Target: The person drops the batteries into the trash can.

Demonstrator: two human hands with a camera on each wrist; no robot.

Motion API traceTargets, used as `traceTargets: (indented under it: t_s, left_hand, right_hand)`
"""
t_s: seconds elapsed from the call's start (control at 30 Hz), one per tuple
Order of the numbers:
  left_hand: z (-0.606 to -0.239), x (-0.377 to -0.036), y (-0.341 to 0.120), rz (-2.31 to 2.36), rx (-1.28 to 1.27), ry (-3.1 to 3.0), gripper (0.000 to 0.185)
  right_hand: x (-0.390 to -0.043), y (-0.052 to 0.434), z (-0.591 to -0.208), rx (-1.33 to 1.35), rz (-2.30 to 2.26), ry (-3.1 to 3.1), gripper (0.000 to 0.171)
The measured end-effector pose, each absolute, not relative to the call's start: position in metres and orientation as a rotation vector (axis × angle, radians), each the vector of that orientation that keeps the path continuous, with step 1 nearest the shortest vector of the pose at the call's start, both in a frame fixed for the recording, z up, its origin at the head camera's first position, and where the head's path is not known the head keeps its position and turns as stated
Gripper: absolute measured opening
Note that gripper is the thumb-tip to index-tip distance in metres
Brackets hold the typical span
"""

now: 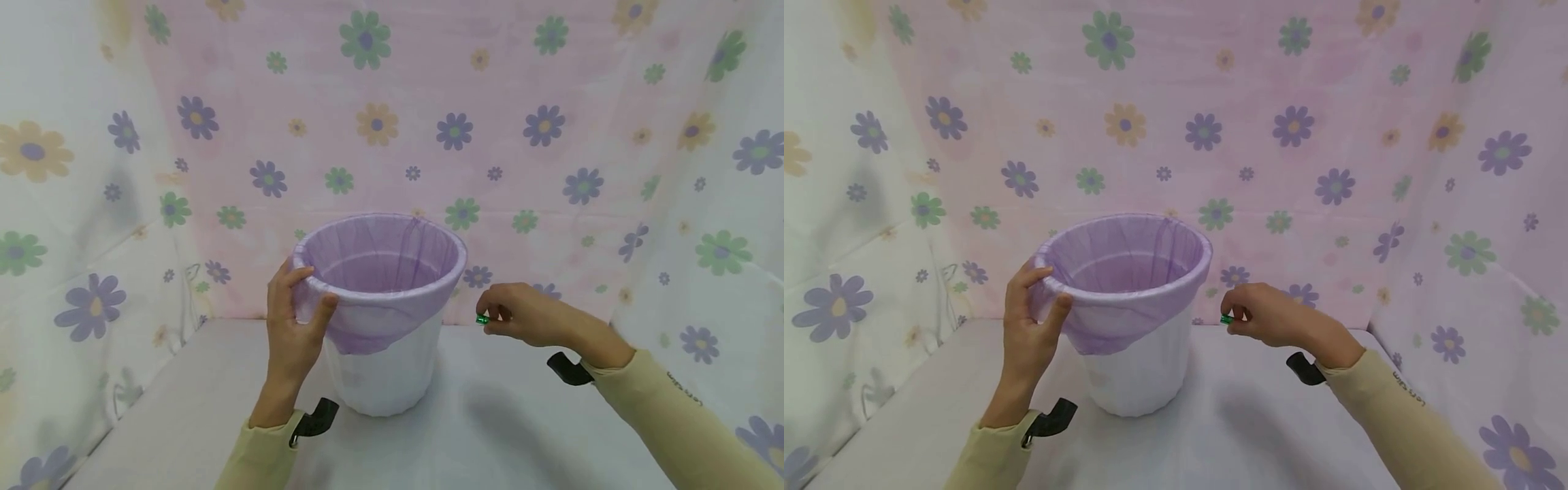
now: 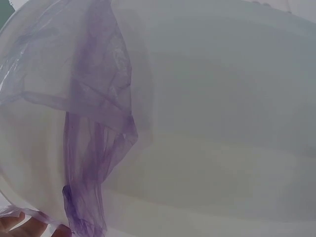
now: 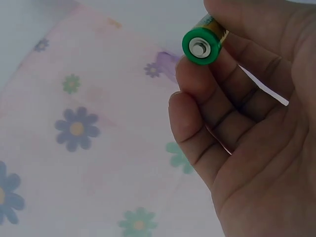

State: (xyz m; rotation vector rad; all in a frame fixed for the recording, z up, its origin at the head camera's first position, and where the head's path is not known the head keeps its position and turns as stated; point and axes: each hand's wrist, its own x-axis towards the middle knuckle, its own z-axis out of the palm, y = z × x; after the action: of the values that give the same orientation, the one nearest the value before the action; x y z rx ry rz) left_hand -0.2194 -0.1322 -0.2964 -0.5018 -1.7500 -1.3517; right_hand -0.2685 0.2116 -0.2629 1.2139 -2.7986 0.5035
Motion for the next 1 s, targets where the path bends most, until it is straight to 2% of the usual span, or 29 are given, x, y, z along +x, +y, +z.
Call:
traceTargets:
  t_s: [0.5,1.0]
  left_hand:
    - [-0.295,-0.218,-0.132,-1.387,-0.489,-1.762,0.044]
    - [-0.296,-0.218,-0.132,-1.381,-0.474,-1.776,0.044]
  right_hand:
    - [-0.264,0.186,-0.181,1.231,0.372,-2.632,0.013]
    - [-0.286,0.134,-0.166,1.264,0.408,-2.671,0.011]
